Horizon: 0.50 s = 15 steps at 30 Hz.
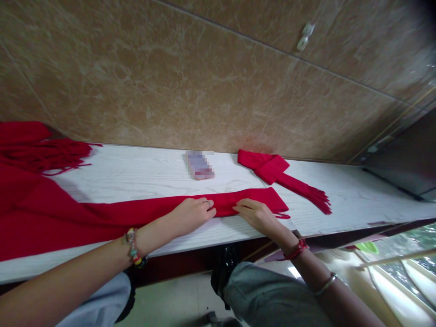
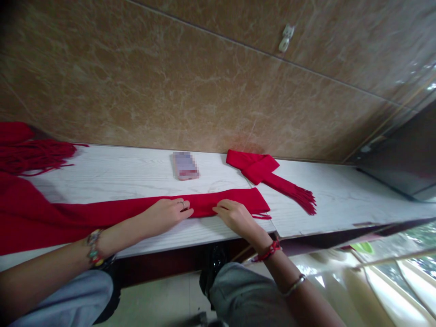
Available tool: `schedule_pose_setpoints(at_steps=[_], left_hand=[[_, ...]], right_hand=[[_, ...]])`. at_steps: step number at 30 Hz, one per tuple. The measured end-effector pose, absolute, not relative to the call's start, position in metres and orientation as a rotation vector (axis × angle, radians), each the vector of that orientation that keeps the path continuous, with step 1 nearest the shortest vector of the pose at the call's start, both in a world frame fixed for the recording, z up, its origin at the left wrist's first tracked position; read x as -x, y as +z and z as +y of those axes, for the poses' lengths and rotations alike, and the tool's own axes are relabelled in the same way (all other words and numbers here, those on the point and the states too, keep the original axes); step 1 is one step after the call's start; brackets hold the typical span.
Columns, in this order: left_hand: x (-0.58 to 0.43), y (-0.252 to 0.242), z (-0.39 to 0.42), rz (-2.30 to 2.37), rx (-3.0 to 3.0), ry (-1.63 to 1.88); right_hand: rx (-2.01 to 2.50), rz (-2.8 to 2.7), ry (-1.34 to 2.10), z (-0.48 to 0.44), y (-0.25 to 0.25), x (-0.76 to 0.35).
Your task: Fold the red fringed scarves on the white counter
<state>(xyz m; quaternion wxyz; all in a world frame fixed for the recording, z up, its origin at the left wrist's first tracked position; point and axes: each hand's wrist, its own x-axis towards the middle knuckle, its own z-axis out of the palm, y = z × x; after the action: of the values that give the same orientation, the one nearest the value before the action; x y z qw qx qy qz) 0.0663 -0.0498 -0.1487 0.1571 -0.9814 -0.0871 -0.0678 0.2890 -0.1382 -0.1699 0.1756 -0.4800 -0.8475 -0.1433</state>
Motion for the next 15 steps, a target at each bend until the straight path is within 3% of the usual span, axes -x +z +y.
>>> schedule_pose_setpoints(at_steps=[15], left_hand=[[-0.046,-0.147,-0.042,-0.331,2.840,-0.240]], right_hand=[[1.280,-2.383,-0.356,-0.124,-0.169,-0.266]])
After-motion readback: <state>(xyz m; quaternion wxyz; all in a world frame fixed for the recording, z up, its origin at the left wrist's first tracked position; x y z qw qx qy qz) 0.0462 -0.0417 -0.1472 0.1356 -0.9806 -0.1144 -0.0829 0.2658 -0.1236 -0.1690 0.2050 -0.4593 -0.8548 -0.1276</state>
